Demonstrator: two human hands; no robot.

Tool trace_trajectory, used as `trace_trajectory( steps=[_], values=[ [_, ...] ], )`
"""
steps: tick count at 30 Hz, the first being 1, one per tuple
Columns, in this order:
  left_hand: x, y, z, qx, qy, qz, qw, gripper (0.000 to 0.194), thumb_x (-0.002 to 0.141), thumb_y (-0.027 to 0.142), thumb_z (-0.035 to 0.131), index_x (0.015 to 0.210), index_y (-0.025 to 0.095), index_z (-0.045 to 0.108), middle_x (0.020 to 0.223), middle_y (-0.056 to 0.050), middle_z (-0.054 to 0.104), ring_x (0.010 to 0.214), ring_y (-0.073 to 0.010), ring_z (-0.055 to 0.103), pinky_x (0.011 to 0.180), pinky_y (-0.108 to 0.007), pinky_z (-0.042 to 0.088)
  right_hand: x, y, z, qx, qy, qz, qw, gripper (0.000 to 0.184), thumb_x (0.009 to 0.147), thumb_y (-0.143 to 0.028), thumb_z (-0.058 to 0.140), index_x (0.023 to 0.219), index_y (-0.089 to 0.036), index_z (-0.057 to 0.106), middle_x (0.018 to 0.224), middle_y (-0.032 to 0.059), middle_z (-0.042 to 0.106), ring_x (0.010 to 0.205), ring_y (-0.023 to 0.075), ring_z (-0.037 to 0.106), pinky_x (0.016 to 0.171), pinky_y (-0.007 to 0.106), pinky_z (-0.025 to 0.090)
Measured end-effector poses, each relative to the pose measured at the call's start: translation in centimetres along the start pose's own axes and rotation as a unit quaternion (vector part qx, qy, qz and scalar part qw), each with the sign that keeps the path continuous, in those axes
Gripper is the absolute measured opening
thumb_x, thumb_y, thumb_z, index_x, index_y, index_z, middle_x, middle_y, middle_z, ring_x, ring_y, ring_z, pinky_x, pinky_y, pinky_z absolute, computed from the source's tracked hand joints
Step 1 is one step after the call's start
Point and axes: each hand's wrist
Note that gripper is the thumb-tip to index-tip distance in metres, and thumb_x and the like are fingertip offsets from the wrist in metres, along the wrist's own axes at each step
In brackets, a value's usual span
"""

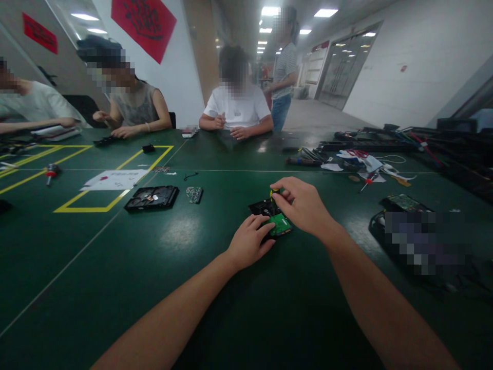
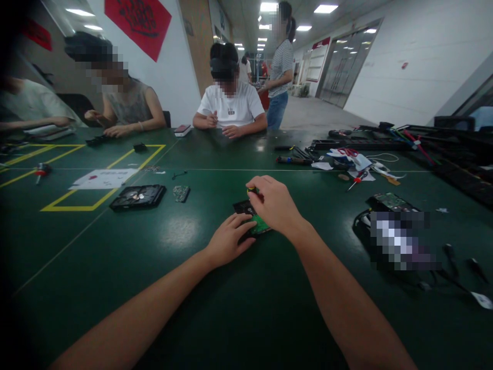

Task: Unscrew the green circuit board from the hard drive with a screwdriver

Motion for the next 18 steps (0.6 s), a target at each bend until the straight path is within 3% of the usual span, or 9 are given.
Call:
trace_trajectory(
  steps=[6,14,18],
  values=[
    [0.03,0.01,0.00,-0.002,-0.001,0.001,1.000,0.047,0.096,0.039,0.066,0.140,0.024,0.061,0.142,-0.011,0.059,0.134,-0.0324,0.052,0.117,-0.055,0.043,0.17,0.30,0.10,-0.003,0.048,0.034,0.998,0.011,0.096,-0.033,0.066,0.099,-0.022,0.070,0.099,0.0054,0.071,0.081,0.0192,0.063,0.075,0.033,0.048],
    [0.00,0.00,-0.01,-0.005,-0.002,-0.004,1.000,0.047,0.096,0.039,0.066,0.140,0.026,0.061,0.143,-0.011,0.058,0.134,-0.0334,0.052,0.117,-0.056,0.043,0.12,0.81,0.24,0.007,0.077,0.079,0.994,0.016,0.091,-0.034,0.073,0.098,-0.022,0.066,0.093,0.0052,0.074,0.073,0.0191,0.065,0.070,0.033,0.049],
    [-0.06,-0.03,0.04,0.002,-0.001,-0.002,1.000,0.047,0.095,0.039,0.067,0.140,0.025,0.061,0.143,-0.011,0.058,0.135,-0.0335,0.051,0.118,-0.055,0.043,0.08,0.64,-0.25,0.012,0.053,0.059,0.997,0.010,0.091,-0.032,0.072,0.095,-0.023,0.070,0.095,0.0048,0.074,0.076,0.0189,0.066,0.071,0.033,0.051]
  ],
)
Point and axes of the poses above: each hand's wrist, its own x-axis towards the middle knuckle, its own z-axis out of the palm, y = z × x
